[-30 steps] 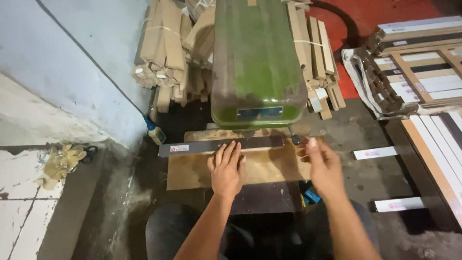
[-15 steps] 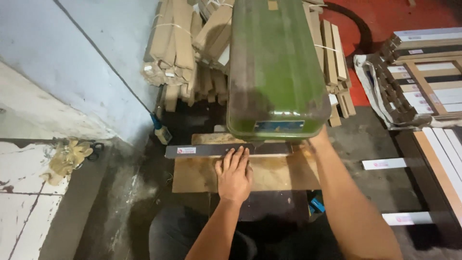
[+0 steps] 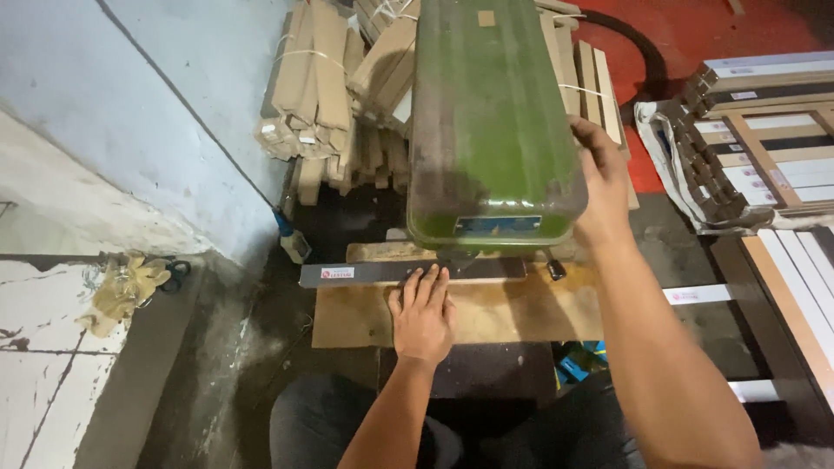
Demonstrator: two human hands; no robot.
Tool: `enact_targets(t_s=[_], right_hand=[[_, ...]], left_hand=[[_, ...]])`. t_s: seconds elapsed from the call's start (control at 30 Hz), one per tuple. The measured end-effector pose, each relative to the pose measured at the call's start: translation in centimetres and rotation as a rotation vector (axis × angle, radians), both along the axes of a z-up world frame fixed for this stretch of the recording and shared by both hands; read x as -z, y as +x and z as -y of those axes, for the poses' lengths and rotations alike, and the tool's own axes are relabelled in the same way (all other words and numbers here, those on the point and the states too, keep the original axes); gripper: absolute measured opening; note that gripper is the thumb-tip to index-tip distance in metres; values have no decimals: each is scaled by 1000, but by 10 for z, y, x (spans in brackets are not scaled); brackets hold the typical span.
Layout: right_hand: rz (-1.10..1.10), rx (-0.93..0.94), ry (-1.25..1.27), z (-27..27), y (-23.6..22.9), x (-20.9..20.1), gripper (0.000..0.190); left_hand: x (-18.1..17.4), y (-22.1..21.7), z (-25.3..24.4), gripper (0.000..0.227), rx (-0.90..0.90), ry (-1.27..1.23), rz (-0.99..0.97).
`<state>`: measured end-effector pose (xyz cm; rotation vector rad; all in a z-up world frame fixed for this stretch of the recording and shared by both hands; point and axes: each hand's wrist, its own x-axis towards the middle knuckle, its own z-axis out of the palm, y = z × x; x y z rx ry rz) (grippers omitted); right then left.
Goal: Operating a press machine to process wooden slats, involving picking, positioning, and pressing.
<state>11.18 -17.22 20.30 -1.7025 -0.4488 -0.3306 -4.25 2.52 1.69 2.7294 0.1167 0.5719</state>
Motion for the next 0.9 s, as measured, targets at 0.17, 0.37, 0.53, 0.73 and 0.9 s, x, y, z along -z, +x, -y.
enact_targets(t_s=[0.17,0.37,0.53,0.73,0.9], right_hand=[[181,-5,33,4,-39,-4,38],[349,176,-48,12,-85,40,33],[390,258,-68,8,-121,61,32],[351,273,-132,12,-127,65,42],[322,269,-98,9,-126,61,42]], left_hand=[[6,3,-1,43,-1,26,6],[10,3,0,43,-10,77,76],[10,2,2,43,-1,77,139],[17,0,3,48,11,134,207],[21,4,2,50,-4,153,254]])
